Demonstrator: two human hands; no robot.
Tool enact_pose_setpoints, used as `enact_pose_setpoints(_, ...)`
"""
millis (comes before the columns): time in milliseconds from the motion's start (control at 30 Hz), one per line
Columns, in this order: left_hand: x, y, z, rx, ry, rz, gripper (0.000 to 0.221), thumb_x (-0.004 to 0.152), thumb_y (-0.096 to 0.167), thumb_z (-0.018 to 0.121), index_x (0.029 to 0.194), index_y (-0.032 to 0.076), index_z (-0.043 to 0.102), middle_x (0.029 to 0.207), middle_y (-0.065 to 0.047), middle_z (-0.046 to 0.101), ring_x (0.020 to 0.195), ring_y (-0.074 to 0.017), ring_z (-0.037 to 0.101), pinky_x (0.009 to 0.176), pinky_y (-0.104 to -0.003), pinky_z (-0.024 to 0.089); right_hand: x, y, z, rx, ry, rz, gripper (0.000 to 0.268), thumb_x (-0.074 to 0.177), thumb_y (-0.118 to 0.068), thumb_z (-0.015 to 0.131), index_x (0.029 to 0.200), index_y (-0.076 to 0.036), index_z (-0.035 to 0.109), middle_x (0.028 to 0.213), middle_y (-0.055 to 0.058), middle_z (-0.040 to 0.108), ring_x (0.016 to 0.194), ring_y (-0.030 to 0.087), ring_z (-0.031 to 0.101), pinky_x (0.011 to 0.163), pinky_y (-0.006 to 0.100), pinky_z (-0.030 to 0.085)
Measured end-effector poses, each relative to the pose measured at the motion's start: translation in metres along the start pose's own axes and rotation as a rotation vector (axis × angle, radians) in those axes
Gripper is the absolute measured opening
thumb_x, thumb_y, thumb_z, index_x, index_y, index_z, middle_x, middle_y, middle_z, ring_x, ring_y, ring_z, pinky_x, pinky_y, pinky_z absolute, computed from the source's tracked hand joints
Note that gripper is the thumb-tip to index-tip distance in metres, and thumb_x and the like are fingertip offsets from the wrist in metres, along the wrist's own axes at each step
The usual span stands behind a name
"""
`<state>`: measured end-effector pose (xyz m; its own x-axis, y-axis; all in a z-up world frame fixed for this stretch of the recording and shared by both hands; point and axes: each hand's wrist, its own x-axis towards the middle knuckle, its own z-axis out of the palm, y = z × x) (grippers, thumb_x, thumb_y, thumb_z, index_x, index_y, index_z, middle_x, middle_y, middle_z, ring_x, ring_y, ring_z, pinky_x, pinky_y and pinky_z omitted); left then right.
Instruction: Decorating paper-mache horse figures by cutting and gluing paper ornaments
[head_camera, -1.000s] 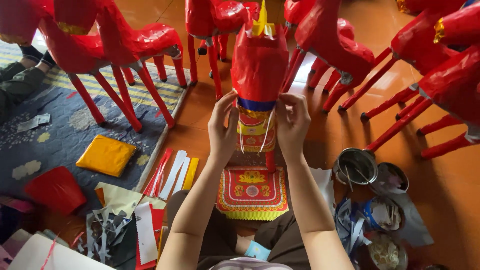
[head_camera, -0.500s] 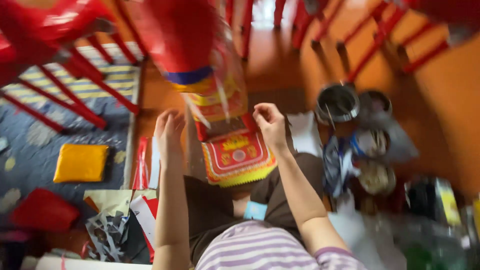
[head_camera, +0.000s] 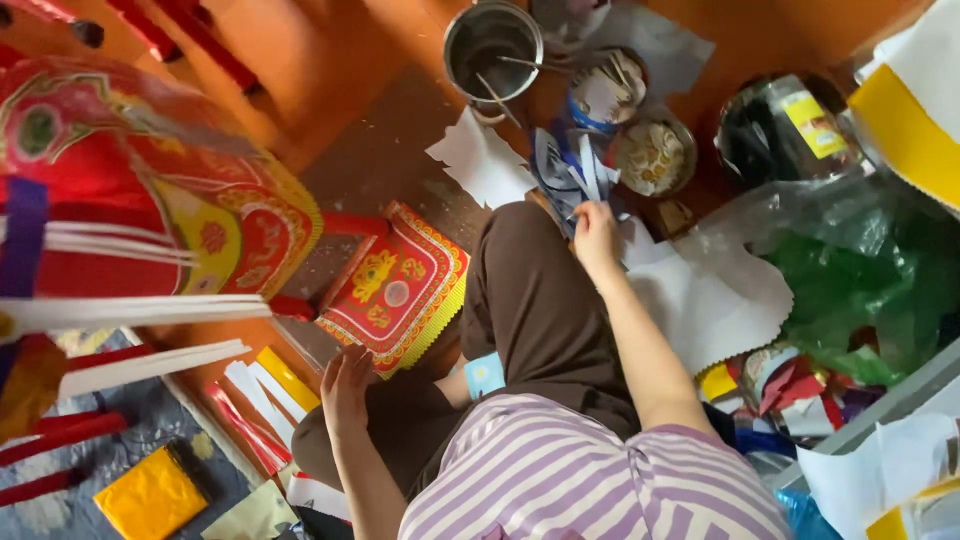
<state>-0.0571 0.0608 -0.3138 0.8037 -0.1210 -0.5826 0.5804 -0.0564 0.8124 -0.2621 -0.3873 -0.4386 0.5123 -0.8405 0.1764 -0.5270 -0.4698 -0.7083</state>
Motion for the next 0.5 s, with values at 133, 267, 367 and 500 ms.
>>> enact_pose_setpoints(133,-0.006,0.012,0.025,0.069,-0.017,-0.013,0.026,0.101,0.019,0.057,0.119,0.0,0.059,0.108,-0.019,0.066,0.099,-0.0294,0.067,0.09,-0.042,0.053,0.053,-0.002,-0.01,-0.039,0.05,-0.012,0.013,0.088,-0.002,0.059,0.096,-0.01,0.065,0.092,0.009,0.061,0.091,0.031,0.064,0.081,0.039,0.052)
enact_pose_setpoints(267,-0.011,0.011,0.029,0.109,0.0,-0.036,0.03,0.1,0.019,0.058,0.122,0.0,0.058,0.108,-0.023,0.066,0.099,-0.0329,0.067,0.09,-0.044,0.051,0.119,-0.015,-0.014,-0.13,0.063,-0.267,0.009,0.086,0.003,0.057,0.093,0.0,0.062,0.085,0.017,0.056,0.083,0.039,0.062,0.073,0.045,0.051)
enact_pose_setpoints(367,-0.041,0.025,0.025,0.204,0.118,-0.046,0.026,0.093,0.015,0.059,0.112,-0.002,0.062,0.097,-0.022,0.066,0.089,-0.0296,0.065,0.081,-0.039,0.053,0.147,-0.002,-0.004,-0.345,-0.092,-0.286,0.014,0.09,-0.002,0.056,0.102,0.001,0.061,0.089,0.018,0.059,0.084,0.039,0.06,0.077,0.048,0.046)
enact_pose_setpoints(500,-0.025,-0.029,-0.078,0.566,0.413,0.075,0.02,0.1,0.014,0.057,0.095,-0.005,0.064,0.076,-0.015,0.067,0.058,-0.0198,0.063,0.046,-0.028,0.05,0.17,0.006,0.009,-0.526,-0.198,-0.129,0.024,0.096,-0.009,0.057,0.077,-0.003,0.071,0.07,0.014,0.066,0.061,0.032,0.063,0.054,0.046,0.049)
